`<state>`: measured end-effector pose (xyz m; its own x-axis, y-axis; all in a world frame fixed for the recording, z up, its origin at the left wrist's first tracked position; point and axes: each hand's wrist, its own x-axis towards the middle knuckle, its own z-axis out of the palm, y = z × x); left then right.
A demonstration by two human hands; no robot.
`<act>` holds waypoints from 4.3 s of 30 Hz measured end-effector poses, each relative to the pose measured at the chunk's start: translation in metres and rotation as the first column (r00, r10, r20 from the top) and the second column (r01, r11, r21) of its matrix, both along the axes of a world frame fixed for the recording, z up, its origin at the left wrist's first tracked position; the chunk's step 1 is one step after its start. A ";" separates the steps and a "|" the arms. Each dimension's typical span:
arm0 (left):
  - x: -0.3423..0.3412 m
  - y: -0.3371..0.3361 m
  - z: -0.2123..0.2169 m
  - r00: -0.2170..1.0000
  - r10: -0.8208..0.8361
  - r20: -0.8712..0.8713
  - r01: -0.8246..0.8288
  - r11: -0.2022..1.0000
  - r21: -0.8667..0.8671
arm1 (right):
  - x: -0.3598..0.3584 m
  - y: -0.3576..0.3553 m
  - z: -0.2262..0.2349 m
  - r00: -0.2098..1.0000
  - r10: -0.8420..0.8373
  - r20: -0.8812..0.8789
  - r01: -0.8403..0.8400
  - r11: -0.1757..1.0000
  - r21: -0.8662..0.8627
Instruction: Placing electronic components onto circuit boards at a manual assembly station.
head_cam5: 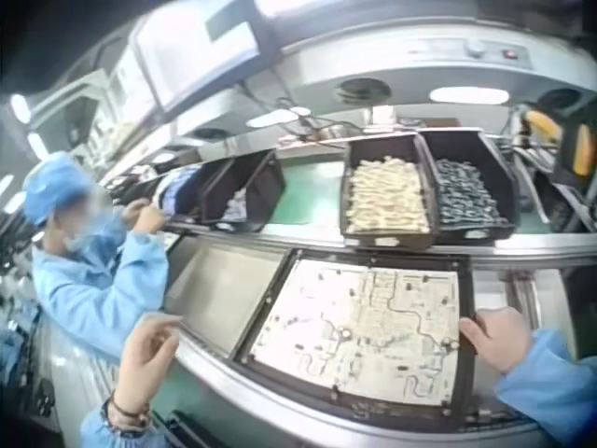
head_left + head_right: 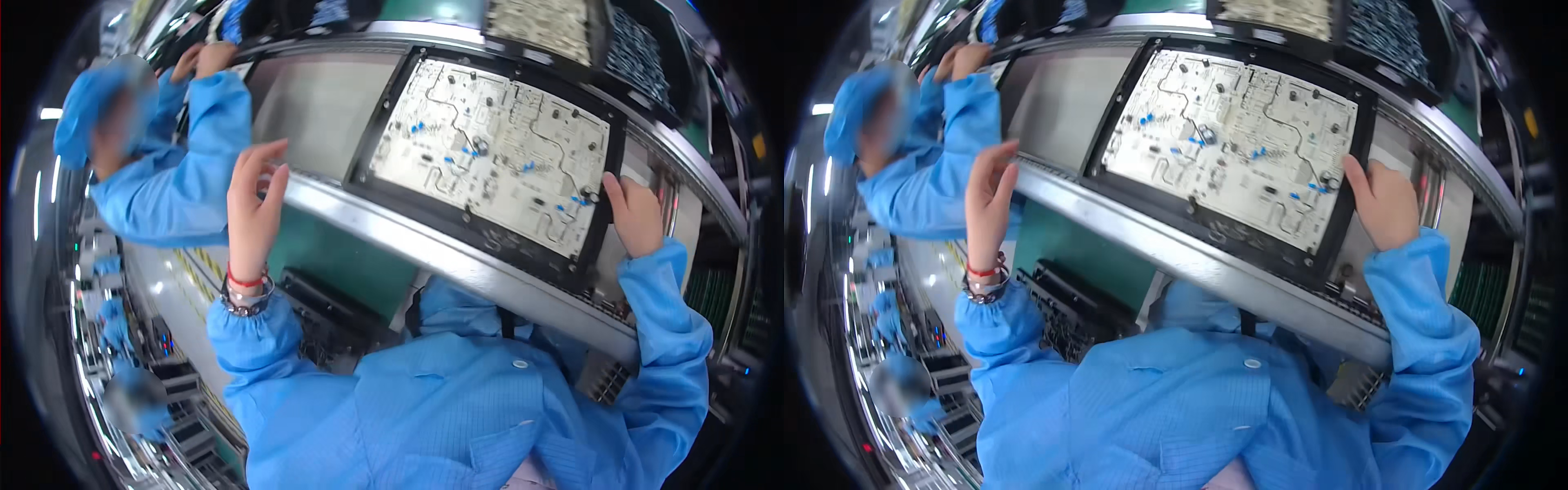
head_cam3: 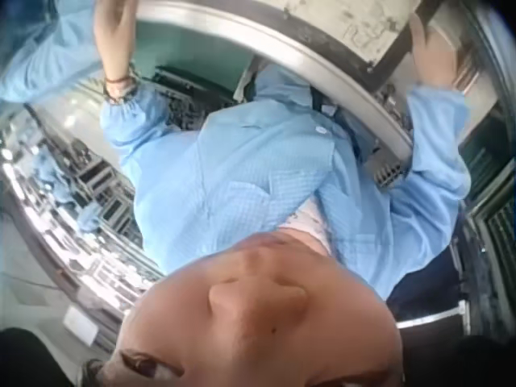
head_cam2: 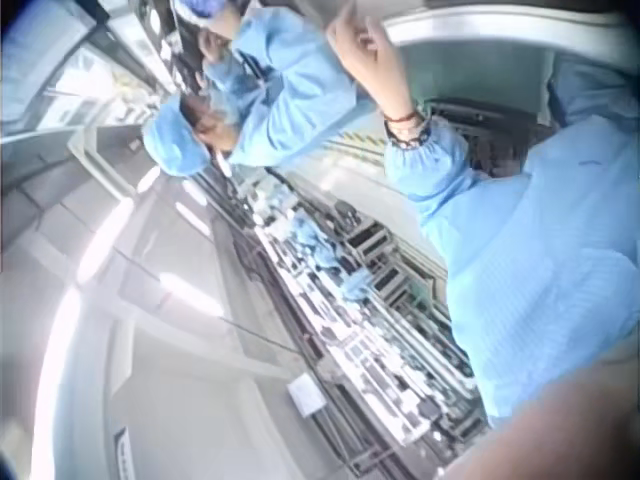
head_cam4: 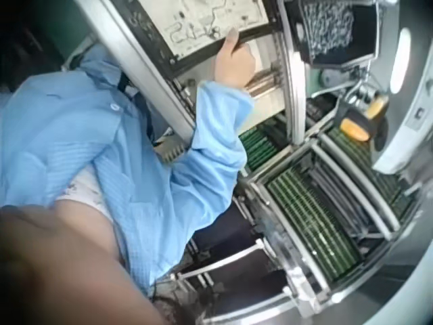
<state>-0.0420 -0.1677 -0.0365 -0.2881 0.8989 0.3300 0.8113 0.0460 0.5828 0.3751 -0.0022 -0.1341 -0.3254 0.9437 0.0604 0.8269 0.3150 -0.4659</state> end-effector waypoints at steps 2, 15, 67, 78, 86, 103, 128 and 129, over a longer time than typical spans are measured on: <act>-0.036 -0.053 -0.031 0.972 0.234 0.001 -0.234 0.972 -0.028 | -0.032 0.012 0.002 0.992 0.103 -0.068 -0.108 0.991 -0.082; -0.064 -0.220 -0.148 0.820 0.514 -0.252 -0.572 0.748 -0.335 | -0.109 0.051 -0.002 0.845 0.295 -0.447 -0.442 0.856 -0.270; 0.108 0.127 -0.087 0.051 0.376 0.925 0.719 0.629 -0.295 | 0.116 -0.031 -0.011 0.188 -0.754 -0.630 -0.113 0.620 -0.776; 0.105 0.143 -0.102 0.091 0.376 0.922 0.644 0.684 -0.343 | 0.096 -0.018 -0.004 0.255 -0.719 -0.646 0.047 0.677 -0.735; 0.093 0.201 -0.150 -0.209 0.270 0.940 0.855 0.517 0.042 | 0.043 -0.037 0.055 0.409 -0.168 -0.897 0.558 0.824 0.100; 0.080 0.125 -0.166 -0.193 0.221 0.956 0.923 0.370 0.101 | 0.170 -0.775 0.297 -0.314 -0.646 -0.696 -0.246 -0.653 0.716; 0.055 0.134 -0.192 -0.135 0.045 0.990 0.902 0.420 0.104 | -0.062 -0.775 0.253 -0.034 -0.628 -0.777 0.169 -0.770 0.615; 0.055 0.131 -0.189 -0.111 0.028 0.993 0.888 0.451 0.087 | -0.086 -0.751 0.240 -0.011 -0.606 -0.795 0.127 -0.790 0.600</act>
<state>0.0125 -0.0364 -0.2255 0.6837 0.6917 -0.2327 -0.3090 0.5633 0.7663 0.2887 -0.7528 0.1060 0.0633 -0.5538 0.8303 0.4930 -0.7060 -0.5085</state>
